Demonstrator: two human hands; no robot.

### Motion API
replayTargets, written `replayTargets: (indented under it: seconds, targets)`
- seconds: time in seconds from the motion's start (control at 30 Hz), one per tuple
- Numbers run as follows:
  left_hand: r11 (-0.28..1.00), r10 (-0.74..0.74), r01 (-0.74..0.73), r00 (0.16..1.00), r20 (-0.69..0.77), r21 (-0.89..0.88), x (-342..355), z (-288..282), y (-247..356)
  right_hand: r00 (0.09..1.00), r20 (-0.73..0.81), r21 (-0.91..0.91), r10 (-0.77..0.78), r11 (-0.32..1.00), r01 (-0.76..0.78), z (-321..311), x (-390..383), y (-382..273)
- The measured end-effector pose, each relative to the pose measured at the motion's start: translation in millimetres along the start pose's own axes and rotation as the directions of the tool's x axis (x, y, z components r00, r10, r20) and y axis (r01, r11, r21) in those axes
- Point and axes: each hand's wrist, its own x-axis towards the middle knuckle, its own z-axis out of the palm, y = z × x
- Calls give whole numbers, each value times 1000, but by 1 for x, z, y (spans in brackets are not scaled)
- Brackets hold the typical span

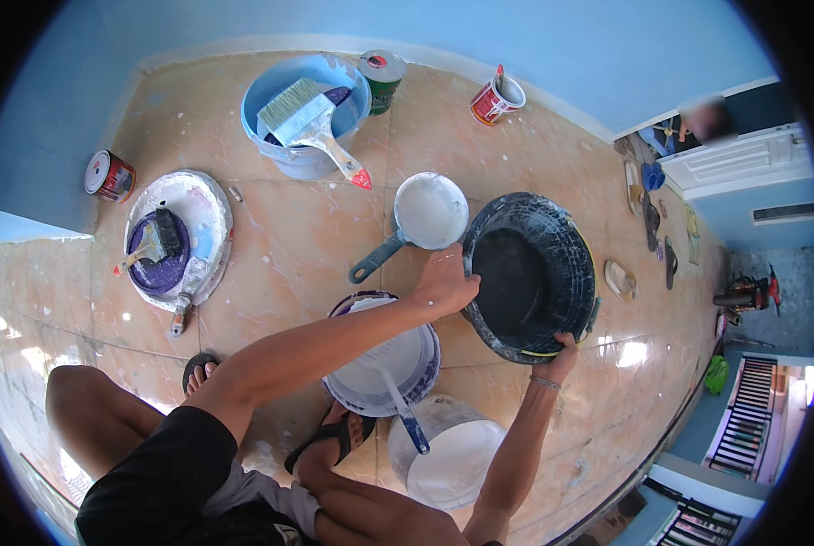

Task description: The person scoops white paint from a bucket into a smaller container using a ladle, then pours the paint into a larger bucket. The person repeats this process several times.

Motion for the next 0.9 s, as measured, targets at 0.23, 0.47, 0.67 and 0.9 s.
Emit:
replayTargets:
  seconds: [0.23,0.47,0.67,0.9]
  targets:
    - [998,-6,6,1000,-3,-59,-2,-5,-4,997,-9,-77,-74,994,73,12,-10,-14]
    - [978,-24,16,999,-39,-207,-4,-10,-4,987,38,-158,-156,974,160,40,-24,-46]
    - [969,-81,76,997,-15,-233,2,-17,-10,985,-20,-176,-170,971,164,59,-24,-54]
    - [906,-145,150,989,42,-397,-1,-28,-16,974,-18,-264,-225,941,212,80,-33,-59]
